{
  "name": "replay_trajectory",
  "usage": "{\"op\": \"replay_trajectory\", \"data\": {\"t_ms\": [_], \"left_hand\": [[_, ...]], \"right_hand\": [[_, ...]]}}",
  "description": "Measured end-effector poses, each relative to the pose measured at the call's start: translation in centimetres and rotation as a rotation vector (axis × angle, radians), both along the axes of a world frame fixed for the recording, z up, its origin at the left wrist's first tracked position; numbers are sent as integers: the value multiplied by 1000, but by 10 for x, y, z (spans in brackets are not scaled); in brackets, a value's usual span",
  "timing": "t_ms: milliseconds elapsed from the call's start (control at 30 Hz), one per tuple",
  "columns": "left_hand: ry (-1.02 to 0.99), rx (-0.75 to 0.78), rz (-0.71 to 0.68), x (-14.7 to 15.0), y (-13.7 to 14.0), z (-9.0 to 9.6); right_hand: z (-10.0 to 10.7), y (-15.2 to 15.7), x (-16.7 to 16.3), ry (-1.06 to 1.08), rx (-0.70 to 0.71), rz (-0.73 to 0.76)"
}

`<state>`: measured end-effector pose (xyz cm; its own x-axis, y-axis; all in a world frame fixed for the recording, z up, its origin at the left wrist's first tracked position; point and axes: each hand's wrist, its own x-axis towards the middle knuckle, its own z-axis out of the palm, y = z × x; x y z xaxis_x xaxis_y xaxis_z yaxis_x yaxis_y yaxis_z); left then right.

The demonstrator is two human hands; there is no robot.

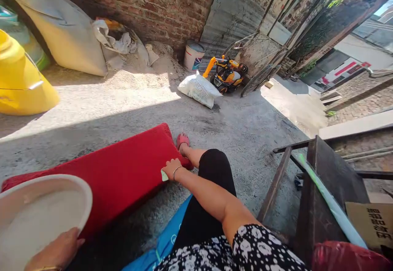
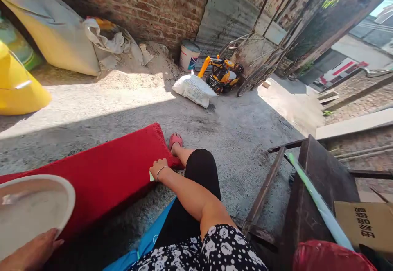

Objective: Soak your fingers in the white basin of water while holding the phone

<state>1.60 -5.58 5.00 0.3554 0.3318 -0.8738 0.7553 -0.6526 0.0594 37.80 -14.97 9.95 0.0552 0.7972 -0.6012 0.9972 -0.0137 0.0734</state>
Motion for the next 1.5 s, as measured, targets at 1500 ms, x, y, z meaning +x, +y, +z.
{"op": "replay_trajectory", "data": {"t_ms": [1500], "left_hand": [[-82,347,354,29,-27,64]], "right_hand": [[-43,18,63,-116,-88,-86]]}}
